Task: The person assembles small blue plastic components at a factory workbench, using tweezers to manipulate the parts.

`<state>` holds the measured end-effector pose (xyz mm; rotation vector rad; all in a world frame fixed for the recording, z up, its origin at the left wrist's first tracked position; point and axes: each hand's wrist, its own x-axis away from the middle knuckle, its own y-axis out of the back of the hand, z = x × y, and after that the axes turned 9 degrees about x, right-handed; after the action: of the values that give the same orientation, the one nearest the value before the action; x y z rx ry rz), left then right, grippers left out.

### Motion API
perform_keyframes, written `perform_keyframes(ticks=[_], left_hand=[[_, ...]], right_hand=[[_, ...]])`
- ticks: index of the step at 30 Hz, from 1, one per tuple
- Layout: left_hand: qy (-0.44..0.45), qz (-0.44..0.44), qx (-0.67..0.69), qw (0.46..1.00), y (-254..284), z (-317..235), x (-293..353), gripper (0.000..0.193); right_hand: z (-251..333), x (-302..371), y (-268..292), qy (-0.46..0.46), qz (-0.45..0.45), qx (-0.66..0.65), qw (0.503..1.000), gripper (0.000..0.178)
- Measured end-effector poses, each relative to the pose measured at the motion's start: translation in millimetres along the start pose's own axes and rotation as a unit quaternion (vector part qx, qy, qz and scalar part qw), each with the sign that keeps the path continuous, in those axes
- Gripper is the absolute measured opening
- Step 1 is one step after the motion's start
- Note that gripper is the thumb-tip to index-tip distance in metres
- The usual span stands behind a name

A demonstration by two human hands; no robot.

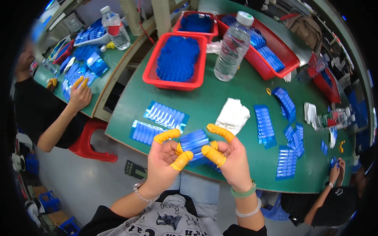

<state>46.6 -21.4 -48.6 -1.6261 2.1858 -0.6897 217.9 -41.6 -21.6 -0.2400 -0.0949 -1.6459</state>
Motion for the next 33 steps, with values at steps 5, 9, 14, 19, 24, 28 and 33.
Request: perform_keyframes(ticks=[5, 9, 14, 19, 24, 28, 33], left_hand=[[-0.064, -0.005, -0.024, 0.998, 21, -16, 9, 0.054], [-0.087, 0.004, -0.003, 0.996, 34, -35, 17, 0.06], [-0.103, 0.018, -0.003, 0.995, 54, -48, 28, 0.069], [-0.131, -0.004, -0.021, 0.991, 67, -62, 28, 0.068], [-0.165, -0.002, -0.06, 0.984, 68, -79, 25, 0.066], [-0.187, -0.074, -0.015, 0.979, 70, -64, 26, 0.058], [-0.206, -0.117, 0.018, 0.971, 68, -47, 29, 0.05]], right_hand=[[6, -11, -34, 0.029, 0.028, 0.027, 0.999, 0.056], [12, -15, -64, 0.086, 0.029, 0.019, 0.996, 0.054], [14, -24, -91, 0.102, 0.059, -0.014, 0.993, 0.054], [14, -31, -108, 0.05, 0.089, -0.067, 0.992, 0.05], [16, -34, -118, 0.048, 0.109, -0.081, 0.99, 0.05], [18, -21, -126, 0.101, 0.088, 0.004, 0.991, 0.051], [6, -19, -129, 0.113, 0.074, -0.026, 0.991, 0.05]])
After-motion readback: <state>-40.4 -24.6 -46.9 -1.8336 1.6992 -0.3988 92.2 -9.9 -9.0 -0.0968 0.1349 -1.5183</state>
